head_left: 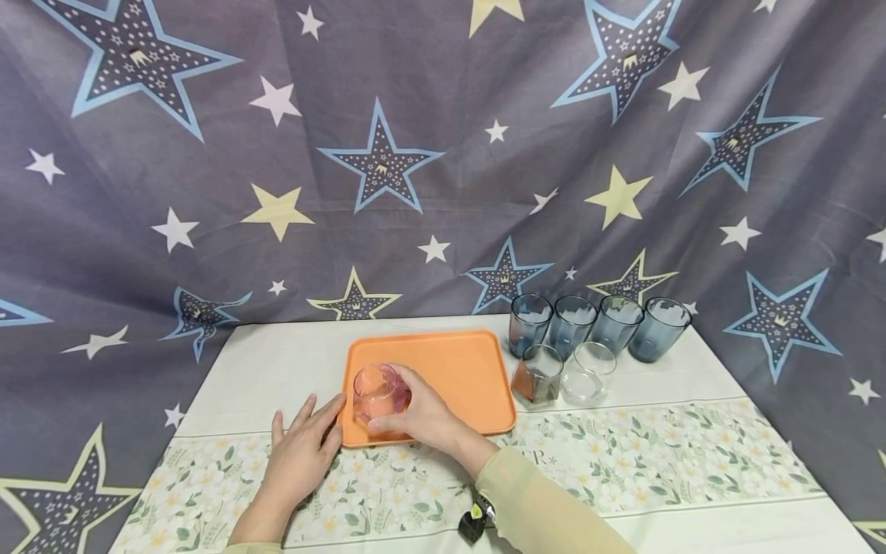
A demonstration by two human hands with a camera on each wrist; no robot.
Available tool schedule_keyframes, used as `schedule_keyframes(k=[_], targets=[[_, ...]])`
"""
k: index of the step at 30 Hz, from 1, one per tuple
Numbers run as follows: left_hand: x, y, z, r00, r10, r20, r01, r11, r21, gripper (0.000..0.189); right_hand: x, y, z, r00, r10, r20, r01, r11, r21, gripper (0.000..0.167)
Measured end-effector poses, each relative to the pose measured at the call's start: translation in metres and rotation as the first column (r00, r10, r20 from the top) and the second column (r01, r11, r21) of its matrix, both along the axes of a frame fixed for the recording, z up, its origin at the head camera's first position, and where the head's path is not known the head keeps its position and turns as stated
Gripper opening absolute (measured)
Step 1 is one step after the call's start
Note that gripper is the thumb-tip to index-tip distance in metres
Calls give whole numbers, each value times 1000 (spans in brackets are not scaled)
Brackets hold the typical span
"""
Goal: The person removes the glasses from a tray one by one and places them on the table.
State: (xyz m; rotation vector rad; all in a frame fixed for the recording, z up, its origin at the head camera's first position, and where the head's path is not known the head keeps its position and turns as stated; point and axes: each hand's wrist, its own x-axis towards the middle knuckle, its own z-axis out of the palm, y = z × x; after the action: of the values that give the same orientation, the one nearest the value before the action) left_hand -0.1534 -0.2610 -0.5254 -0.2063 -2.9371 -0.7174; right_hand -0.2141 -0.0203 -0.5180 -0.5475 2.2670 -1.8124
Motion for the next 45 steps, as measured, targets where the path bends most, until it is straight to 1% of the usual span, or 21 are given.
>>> schedule_keyframes(k=[12, 16, 23, 26, 30, 36, 41, 45], targets=[[0, -1, -1, 1000, -2, -3, 2, 1000, -3, 52, 1, 1, 0, 999, -22, -23, 23, 999, 43, 94], [0, -1, -1, 1000, -8, -3, 8, 1000, 0, 52, 2, 0, 1, 998, -44, -38, 47, 997, 68, 96], [-1, -2, 0, 1000, -7, 1, 7, 1000, -1, 52, 3, -4, 2, 994, -68, -87, 77, 991, 108, 98], [-1, -2, 0, 1000, -4, 9, 4, 1000, -4, 53, 4, -4, 4, 993, -80, -84, 89, 990, 110, 98], [0, -1, 1, 1000, 1, 17, -1, 1000, -5, 53, 6, -4, 6, 992, -99, -73, 106, 989, 104, 99], [-1, -1, 1, 1000, 2, 4, -2, 1000, -5, 53, 10, -1, 15, 992, -102, -68, 108, 990, 87, 97], [0, -1, 1, 1000, -8, -9, 8, 1000, 2, 52, 12, 3, 20, 993, -107, -49, 109, 993, 40, 94], [0, -1, 1, 1000, -10, -20, 10, 1000, 5, 52, 14, 9, 26, 993, -110, -49, 110, 994, 8, 91]])
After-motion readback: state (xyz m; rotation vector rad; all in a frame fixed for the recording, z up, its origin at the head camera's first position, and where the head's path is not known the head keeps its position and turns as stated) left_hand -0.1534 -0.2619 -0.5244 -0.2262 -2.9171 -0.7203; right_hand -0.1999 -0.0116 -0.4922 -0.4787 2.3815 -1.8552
